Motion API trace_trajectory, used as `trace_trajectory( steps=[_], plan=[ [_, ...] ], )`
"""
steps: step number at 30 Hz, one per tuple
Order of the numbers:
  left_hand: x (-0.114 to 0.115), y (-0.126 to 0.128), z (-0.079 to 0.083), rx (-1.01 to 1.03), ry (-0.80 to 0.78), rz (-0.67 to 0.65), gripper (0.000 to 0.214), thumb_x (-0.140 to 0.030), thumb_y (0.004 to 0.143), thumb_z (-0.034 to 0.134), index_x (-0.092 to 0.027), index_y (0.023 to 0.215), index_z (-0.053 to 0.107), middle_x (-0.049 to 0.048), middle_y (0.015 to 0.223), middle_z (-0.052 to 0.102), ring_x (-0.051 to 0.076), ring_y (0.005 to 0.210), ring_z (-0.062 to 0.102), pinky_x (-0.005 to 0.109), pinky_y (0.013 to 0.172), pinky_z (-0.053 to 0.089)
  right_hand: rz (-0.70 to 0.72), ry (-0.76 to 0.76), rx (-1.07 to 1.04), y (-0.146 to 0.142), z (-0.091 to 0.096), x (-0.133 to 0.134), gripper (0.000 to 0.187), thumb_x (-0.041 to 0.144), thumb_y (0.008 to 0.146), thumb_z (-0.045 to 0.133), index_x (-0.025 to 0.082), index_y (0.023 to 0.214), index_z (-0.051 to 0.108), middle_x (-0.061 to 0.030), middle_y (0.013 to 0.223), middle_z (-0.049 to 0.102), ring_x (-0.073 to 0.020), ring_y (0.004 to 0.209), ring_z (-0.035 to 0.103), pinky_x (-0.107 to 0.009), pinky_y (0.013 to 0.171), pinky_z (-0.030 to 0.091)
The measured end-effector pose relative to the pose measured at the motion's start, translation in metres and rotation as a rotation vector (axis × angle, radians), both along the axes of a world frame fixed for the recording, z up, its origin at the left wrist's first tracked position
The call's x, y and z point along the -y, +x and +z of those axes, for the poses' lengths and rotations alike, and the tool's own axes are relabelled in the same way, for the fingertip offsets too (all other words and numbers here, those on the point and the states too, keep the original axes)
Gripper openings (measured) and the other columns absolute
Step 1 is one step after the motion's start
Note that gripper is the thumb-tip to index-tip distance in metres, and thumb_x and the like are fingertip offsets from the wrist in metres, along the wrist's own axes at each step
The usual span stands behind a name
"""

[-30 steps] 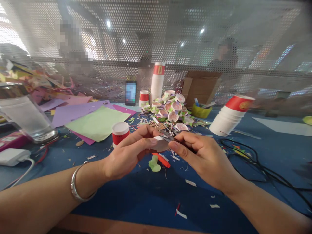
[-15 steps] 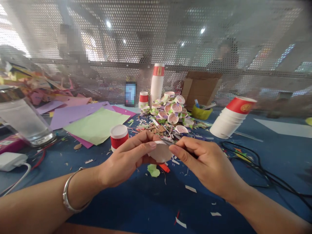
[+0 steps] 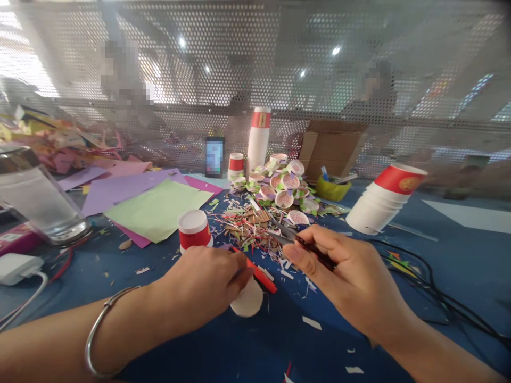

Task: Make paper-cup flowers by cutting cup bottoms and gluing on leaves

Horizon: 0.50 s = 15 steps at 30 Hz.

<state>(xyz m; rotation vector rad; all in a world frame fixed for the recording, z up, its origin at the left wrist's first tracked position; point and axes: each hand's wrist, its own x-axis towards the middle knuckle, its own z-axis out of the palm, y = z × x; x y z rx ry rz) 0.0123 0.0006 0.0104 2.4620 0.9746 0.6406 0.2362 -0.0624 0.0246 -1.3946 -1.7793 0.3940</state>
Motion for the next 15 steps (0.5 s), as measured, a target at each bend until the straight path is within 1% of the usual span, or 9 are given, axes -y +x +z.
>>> trace_trajectory(
  steps=[2, 4, 5, 7, 9, 10, 12, 14, 15],
  plan=[
    [-0.002, -0.004, 0.009, 0.050, 0.085, 0.014, 0.034, -0.030, 0.091, 0.064, -0.022, 0.058, 0.061, 0.0017, 0.052, 0.054, 0.011, 0.043, 0.029, 0.032, 0.050, 0.014, 0.000, -0.004, 0.021, 0.000, 0.001, 0.000, 0.037, 0.052, 0.096, 0.066, 0.022, 0.076, 0.058, 0.0057, 0.060, 0.047, -0.0103, 0.052, 0.041, -0.024, 0.047, 0.033],
    [-0.010, -0.013, 0.026, 0.090, 0.160, 0.049, 0.027, -0.029, 0.089, 0.066, -0.022, 0.062, 0.066, 0.0008, 0.054, 0.057, 0.011, 0.046, 0.035, 0.031, 0.052, 0.017, -0.009, -0.014, 0.027, 0.000, 0.002, -0.001, 0.039, 0.053, 0.097, 0.063, 0.022, 0.075, 0.058, 0.0055, 0.059, 0.048, -0.0103, 0.051, 0.041, -0.023, 0.047, 0.034],
    [-0.018, -0.017, 0.038, 0.086, 0.188, 0.080, 0.026, -0.033, 0.090, 0.066, -0.023, 0.066, 0.069, 0.0006, 0.055, 0.058, 0.012, 0.048, 0.039, 0.030, 0.053, 0.020, -0.016, -0.021, 0.028, 0.000, 0.002, -0.002, 0.040, 0.054, 0.097, 0.062, 0.022, 0.074, 0.058, 0.0052, 0.059, 0.048, -0.0104, 0.051, 0.042, -0.023, 0.047, 0.034],
    [-0.043, -0.027, 0.064, 0.075, 0.235, 0.200, 0.026, -0.036, 0.091, 0.065, -0.022, 0.071, 0.072, -0.0009, 0.052, 0.056, 0.011, 0.048, 0.041, 0.028, 0.053, 0.023, -0.032, -0.035, 0.031, 0.000, 0.002, -0.003, 0.041, 0.055, 0.097, 0.060, 0.022, 0.073, 0.057, 0.0046, 0.059, 0.050, -0.0109, 0.051, 0.043, -0.023, 0.046, 0.035],
    [-0.078, -0.034, 0.087, 0.061, 0.252, 0.320, 0.024, -0.032, 0.088, 0.069, -0.018, 0.069, 0.071, -0.0027, 0.051, 0.053, 0.009, 0.050, 0.042, 0.026, 0.056, 0.026, -0.052, -0.041, 0.046, 0.000, 0.001, -0.005, 0.041, 0.056, 0.097, 0.060, 0.022, 0.073, 0.059, 0.0046, 0.058, 0.050, -0.0112, 0.050, 0.044, -0.024, 0.046, 0.036],
    [-0.098, -0.036, 0.093, 0.094, 0.228, 0.385, 0.024, -0.031, 0.089, 0.069, -0.016, 0.072, 0.071, -0.0037, 0.052, 0.053, 0.008, 0.051, 0.042, 0.025, 0.059, 0.029, -0.063, -0.039, 0.057, 0.000, 0.001, -0.006, 0.041, 0.056, 0.097, 0.060, 0.022, 0.073, 0.059, 0.0049, 0.057, 0.050, -0.0111, 0.049, 0.043, -0.024, 0.045, 0.036],
    [-0.141, -0.038, 0.095, 0.209, 0.086, 0.480, 0.023, -0.028, 0.094, 0.066, -0.010, 0.081, 0.071, -0.0041, 0.061, 0.056, 0.006, 0.059, 0.043, 0.025, 0.070, 0.035, -0.074, -0.021, 0.081, 0.001, -0.001, -0.007, 0.039, 0.054, 0.097, 0.061, 0.023, 0.074, 0.061, 0.0054, 0.055, 0.050, -0.0109, 0.047, 0.043, -0.023, 0.043, 0.036],
    [-0.183, -0.036, 0.082, 0.269, 0.036, 0.538, 0.008, -0.017, 0.090, 0.070, -0.009, 0.090, 0.071, -0.0028, 0.069, 0.059, 0.009, 0.066, 0.049, 0.026, 0.074, 0.041, -0.061, 0.017, 0.100, 0.002, -0.002, -0.009, 0.037, 0.052, 0.097, 0.061, 0.023, 0.074, 0.062, 0.0056, 0.053, 0.051, -0.0106, 0.044, 0.044, -0.022, 0.040, 0.035],
    [-0.201, -0.035, 0.071, 0.298, 0.003, 0.559, 0.014, -0.012, 0.086, 0.074, -0.009, 0.098, 0.070, -0.0016, 0.076, 0.063, 0.011, 0.072, 0.053, 0.027, 0.077, 0.045, -0.050, 0.033, 0.112, 0.003, -0.003, -0.010, 0.036, 0.051, 0.098, 0.060, 0.023, 0.073, 0.062, 0.0055, 0.053, 0.052, -0.0105, 0.043, 0.045, -0.021, 0.039, 0.036]
  ],
)
